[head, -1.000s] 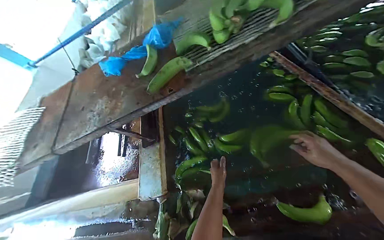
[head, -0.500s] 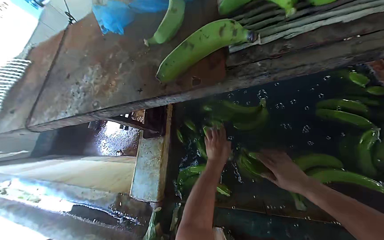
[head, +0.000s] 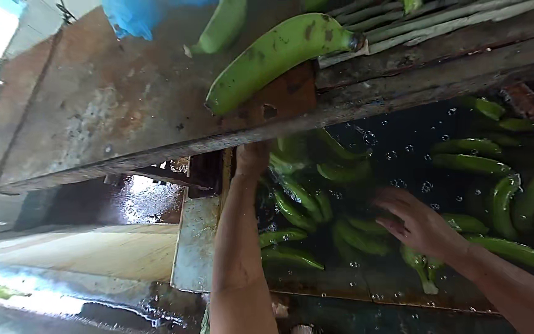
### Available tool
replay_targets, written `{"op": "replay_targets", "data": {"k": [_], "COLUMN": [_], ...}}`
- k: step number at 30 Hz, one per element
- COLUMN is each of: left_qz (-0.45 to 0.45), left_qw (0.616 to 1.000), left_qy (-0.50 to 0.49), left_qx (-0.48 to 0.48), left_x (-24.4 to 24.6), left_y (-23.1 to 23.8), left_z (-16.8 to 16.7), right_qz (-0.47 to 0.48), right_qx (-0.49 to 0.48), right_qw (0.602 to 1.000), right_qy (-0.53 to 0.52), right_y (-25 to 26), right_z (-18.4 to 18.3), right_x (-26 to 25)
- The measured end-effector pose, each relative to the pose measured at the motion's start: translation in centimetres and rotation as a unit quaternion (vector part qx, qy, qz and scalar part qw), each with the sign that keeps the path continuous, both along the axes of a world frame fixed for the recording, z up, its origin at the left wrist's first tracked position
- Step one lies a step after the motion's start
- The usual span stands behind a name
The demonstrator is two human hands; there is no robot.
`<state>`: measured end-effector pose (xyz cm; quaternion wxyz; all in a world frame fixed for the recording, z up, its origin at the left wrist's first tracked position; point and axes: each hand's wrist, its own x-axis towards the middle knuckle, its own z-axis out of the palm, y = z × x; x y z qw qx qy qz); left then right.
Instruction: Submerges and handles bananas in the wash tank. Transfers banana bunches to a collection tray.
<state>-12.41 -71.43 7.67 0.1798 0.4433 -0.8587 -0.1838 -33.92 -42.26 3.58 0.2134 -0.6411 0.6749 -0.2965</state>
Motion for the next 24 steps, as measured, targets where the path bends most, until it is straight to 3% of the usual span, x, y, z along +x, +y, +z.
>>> {"op": "replay_targets", "data": {"k": [2,4,8,11,13,16,18,21,23,24], "left_qz": [-0.008,-0.016,-0.031,-0.049,-0.039,-0.008,-0.104,-0.297,-0.33,-0.306], "left_qw": [0.998,0.997,0.975,0.936,0.944,0.968,0.967,0.921,0.904,0.917], "left_qy": [0.056,0.076,0.159,0.185,0.115,-0.077,-0.171,-0.225,-0.241,-0.226], "left_qx": [-0.035,-0.008,0.149,0.294,0.305,0.239,0.156,0.11,0.129,0.121], "left_x": [0.7,0.8,-0.6,-1.4,-1.0,0.3,-0.1,-3.0,-5.5,-6.7], "left_y": [0.7,2.0,4.6,4.9,4.2,4.2,7.1,12.6,13.8,13.6], "left_z": [2.1,4.1,5.2,3.4,1.9,-0.5,-2.5,-4.9,-5.0,-5.0], "right_qz": [-0.008,-0.001,0.027,0.039,0.018,0.016,0.03,0.048,0.051,0.049], "right_qx": [-0.044,-0.08,-0.15,-0.126,-0.09,-0.036,0.004,0.064,0.088,0.095], "right_qw": [0.999,0.996,0.988,0.989,0.991,0.997,0.999,0.993,0.989,0.989], "right_qy": [0.014,0.028,0.007,-0.062,-0.095,-0.06,0.016,0.092,0.106,0.104], "right_y": [-2.2,-4.4,-5.4,-2.7,-0.3,3.3,4.8,6.4,7.1,7.4], "right_z": [1.6,2.8,4.4,4.5,4.8,5.9,6.2,3.9,2.5,1.9], "right_x": [0.7,1.4,2.2,1.6,0.0,-2.4,-2.4,-0.9,0.2,0.8]}}
